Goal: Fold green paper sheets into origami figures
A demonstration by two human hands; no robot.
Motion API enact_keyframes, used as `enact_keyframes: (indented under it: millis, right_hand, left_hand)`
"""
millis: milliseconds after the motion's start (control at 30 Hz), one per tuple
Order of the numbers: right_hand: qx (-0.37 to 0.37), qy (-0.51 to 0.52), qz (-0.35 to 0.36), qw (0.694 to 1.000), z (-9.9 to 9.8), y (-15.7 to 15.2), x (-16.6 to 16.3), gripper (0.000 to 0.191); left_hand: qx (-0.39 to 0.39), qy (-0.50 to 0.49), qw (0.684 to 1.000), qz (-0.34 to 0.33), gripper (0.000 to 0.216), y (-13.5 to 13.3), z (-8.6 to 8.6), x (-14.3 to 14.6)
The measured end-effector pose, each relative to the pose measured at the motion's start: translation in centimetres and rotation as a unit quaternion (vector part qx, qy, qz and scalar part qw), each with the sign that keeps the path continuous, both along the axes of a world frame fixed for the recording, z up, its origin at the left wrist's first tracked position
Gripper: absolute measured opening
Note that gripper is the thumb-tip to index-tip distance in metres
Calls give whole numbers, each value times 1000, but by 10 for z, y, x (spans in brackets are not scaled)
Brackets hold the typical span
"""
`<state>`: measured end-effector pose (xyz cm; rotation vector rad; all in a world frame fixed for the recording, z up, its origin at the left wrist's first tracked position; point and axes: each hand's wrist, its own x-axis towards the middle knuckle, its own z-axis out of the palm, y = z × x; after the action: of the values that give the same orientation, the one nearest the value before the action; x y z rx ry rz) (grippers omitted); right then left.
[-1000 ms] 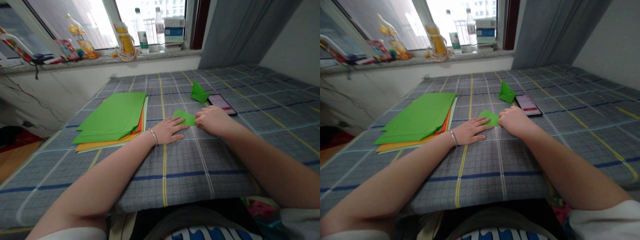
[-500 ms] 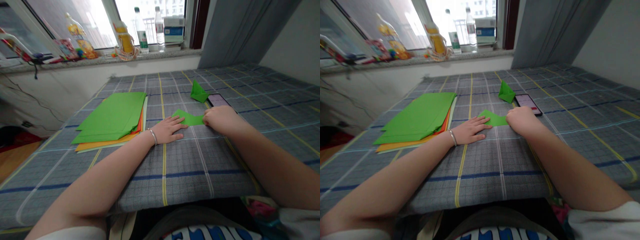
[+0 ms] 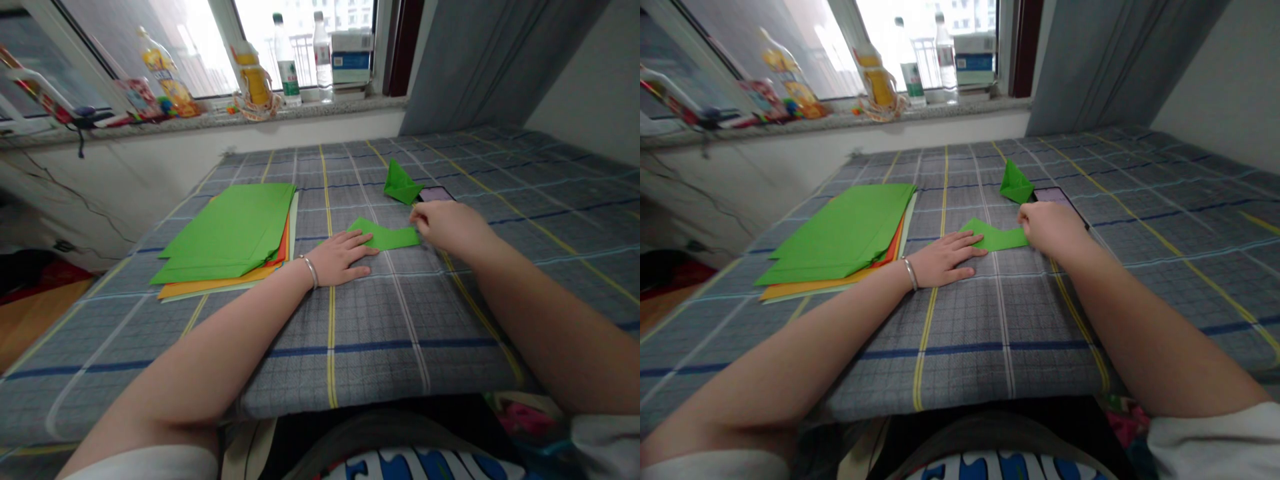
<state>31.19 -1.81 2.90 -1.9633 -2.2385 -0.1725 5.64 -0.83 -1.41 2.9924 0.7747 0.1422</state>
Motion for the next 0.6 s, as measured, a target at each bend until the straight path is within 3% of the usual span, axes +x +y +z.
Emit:
enact_keyframes:
  millis: [100,233,433,600]
  right_hand:
    - [12,106,89,990,-9,-1,-14,21]
    - [-51,119,152,980,-23,-3,-34,14]
    - [-68,100,157,980,-36,4,-38,9]
    - [-76,113,168,976,-38,7,-35,10]
  left_hand:
    - [14,-18,1000,-4,49,1,-2,-1]
    - [18,-31,999,-18,44,3,-3,-1]
    - [13,-63,996,-57,30,11,-1,-3]
    - [29,-66,996,-46,23,10,3,-9]
